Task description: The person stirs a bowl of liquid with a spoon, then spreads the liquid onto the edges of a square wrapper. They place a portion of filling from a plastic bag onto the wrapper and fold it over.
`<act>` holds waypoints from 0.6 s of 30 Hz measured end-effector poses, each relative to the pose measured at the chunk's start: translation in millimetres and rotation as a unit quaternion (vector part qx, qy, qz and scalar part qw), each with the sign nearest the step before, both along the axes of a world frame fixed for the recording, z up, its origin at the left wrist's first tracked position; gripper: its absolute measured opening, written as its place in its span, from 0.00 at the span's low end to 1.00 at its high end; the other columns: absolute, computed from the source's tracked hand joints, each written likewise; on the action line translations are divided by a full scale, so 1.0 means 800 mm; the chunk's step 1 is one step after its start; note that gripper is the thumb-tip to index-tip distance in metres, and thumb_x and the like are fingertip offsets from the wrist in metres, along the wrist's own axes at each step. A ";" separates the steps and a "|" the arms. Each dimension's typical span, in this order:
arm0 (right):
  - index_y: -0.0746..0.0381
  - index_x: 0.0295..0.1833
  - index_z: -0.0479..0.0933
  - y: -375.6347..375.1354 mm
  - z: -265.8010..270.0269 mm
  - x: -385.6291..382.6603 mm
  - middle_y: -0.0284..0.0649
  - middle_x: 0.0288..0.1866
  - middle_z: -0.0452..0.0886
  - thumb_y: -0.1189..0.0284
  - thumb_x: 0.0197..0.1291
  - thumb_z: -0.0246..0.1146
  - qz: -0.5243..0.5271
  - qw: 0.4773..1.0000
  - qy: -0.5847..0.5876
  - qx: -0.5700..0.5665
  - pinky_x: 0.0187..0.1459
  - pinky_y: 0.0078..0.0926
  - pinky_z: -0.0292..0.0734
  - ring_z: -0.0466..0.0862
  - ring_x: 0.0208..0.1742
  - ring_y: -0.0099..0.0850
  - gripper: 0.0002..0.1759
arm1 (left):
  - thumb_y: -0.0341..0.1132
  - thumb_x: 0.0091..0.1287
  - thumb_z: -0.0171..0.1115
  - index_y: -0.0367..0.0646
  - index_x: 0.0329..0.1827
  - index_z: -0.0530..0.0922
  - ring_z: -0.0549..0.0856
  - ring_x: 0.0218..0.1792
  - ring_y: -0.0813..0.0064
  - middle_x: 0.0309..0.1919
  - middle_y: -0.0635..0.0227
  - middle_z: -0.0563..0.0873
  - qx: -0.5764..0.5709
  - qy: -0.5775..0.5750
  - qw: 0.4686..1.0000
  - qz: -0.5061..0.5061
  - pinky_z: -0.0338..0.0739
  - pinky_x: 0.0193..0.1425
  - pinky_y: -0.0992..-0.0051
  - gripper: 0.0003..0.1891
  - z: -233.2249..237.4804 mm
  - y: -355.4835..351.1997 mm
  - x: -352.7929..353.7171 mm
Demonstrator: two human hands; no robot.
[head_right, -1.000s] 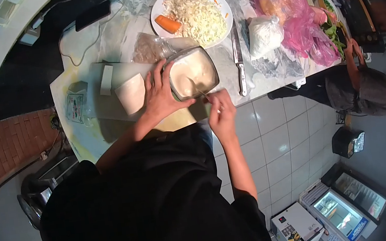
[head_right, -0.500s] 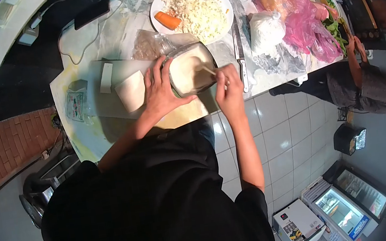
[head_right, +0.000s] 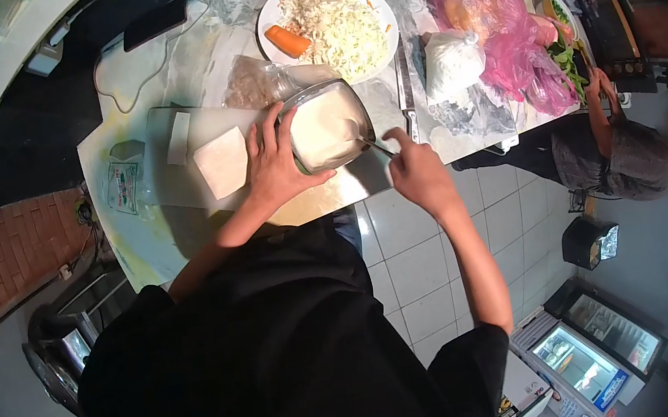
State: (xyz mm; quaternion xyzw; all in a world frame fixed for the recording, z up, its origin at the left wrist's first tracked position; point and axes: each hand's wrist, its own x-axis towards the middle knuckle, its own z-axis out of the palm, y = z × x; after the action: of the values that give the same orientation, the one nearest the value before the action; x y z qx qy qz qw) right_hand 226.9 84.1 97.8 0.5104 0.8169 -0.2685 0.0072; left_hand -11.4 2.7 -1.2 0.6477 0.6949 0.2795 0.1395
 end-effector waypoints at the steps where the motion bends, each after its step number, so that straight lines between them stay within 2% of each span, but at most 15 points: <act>1: 0.54 0.59 0.78 0.000 0.006 -0.015 0.56 0.28 0.84 0.76 0.67 0.56 0.018 0.998 -0.056 0.008 0.35 0.51 0.81 0.86 0.33 0.54 0.17 | 0.63 0.39 0.81 0.44 0.80 0.56 0.60 0.78 0.53 0.77 0.55 0.57 0.000 -0.011 1.000 0.002 0.49 0.80 0.41 0.66 -0.001 0.000 0.000; 2: 0.54 0.59 0.78 0.000 0.002 -0.022 0.56 0.28 0.84 0.76 0.67 0.56 0.016 0.998 -0.057 0.008 0.35 0.51 0.81 0.86 0.33 0.54 0.17 | 0.63 0.39 0.81 0.45 0.80 0.56 0.59 0.78 0.55 0.78 0.56 0.57 0.000 -0.023 1.000 0.003 0.47 0.80 0.39 0.66 -0.002 0.000 0.001; 4: 0.54 0.60 0.78 0.003 -0.013 -0.029 0.53 0.27 0.84 0.76 0.67 0.57 0.107 0.986 -0.101 0.073 0.35 0.50 0.82 0.87 0.32 0.52 0.17 | 0.63 0.39 0.81 0.45 0.80 0.56 0.59 0.79 0.55 0.78 0.56 0.57 0.000 -0.024 1.000 0.001 0.47 0.80 0.39 0.65 -0.002 0.000 0.001; 5: 0.55 0.64 0.78 0.008 -0.026 -0.026 0.53 0.27 0.84 0.77 0.64 0.59 0.141 0.982 -0.087 0.091 0.35 0.49 0.83 0.87 0.31 0.52 0.22 | 0.64 0.40 0.81 0.45 0.80 0.56 0.59 0.79 0.55 0.78 0.56 0.57 -0.002 -0.025 1.000 0.003 0.47 0.80 0.40 0.65 -0.002 0.000 0.000; 8: 0.56 0.68 0.77 0.017 -0.027 -0.021 0.52 0.27 0.84 0.78 0.61 0.60 0.186 0.969 -0.101 0.127 0.34 0.48 0.83 0.87 0.30 0.51 0.27 | 0.64 0.40 0.81 0.45 0.80 0.56 0.58 0.79 0.56 0.78 0.56 0.57 -0.010 -0.027 1.000 0.001 0.46 0.80 0.40 0.65 -0.002 0.000 0.000; 12: 0.57 0.70 0.75 0.004 -0.015 -0.009 0.52 0.27 0.84 0.79 0.57 0.61 0.170 0.969 -0.142 0.110 0.36 0.48 0.83 0.86 0.30 0.50 0.32 | 0.64 0.40 0.81 0.45 0.80 0.56 0.59 0.79 0.56 0.78 0.57 0.56 -0.012 -0.028 0.999 0.009 0.46 0.80 0.40 0.65 -0.004 -0.002 -0.001; 14: 0.58 0.69 0.75 -0.011 -0.011 -0.006 0.52 0.27 0.83 0.81 0.56 0.60 0.216 0.970 -0.113 0.017 0.37 0.48 0.83 0.86 0.31 0.51 0.32 | 0.65 0.40 0.81 0.45 0.80 0.57 0.60 0.79 0.57 0.79 0.57 0.56 -0.029 -0.036 0.999 0.006 0.46 0.80 0.40 0.65 -0.002 -0.001 -0.002; 15: 0.59 0.69 0.75 -0.015 -0.008 -0.013 0.53 0.28 0.83 0.82 0.56 0.60 0.220 0.974 -0.041 -0.025 0.38 0.49 0.83 0.86 0.32 0.52 0.32 | 0.65 0.40 0.81 0.45 0.80 0.57 0.60 0.79 0.57 0.79 0.57 0.56 -0.030 -0.038 0.999 0.004 0.46 0.80 0.40 0.65 -0.003 -0.002 -0.002; 18: 0.59 0.70 0.74 0.001 -0.035 -0.024 0.54 0.30 0.83 0.81 0.57 0.59 0.225 0.974 -0.002 0.039 0.38 0.49 0.83 0.86 0.33 0.52 0.31 | 0.65 0.40 0.80 0.44 0.80 0.56 0.61 0.79 0.58 0.79 0.58 0.57 -0.005 -0.040 0.999 0.009 0.46 0.80 0.40 0.66 -0.003 0.002 -0.002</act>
State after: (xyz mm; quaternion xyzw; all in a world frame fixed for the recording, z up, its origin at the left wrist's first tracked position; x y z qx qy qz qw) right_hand 207.5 84.6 69.5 0.3138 0.9207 -0.2269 0.0496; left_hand -13.0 4.0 -3.9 0.6293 0.6956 0.3031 0.1681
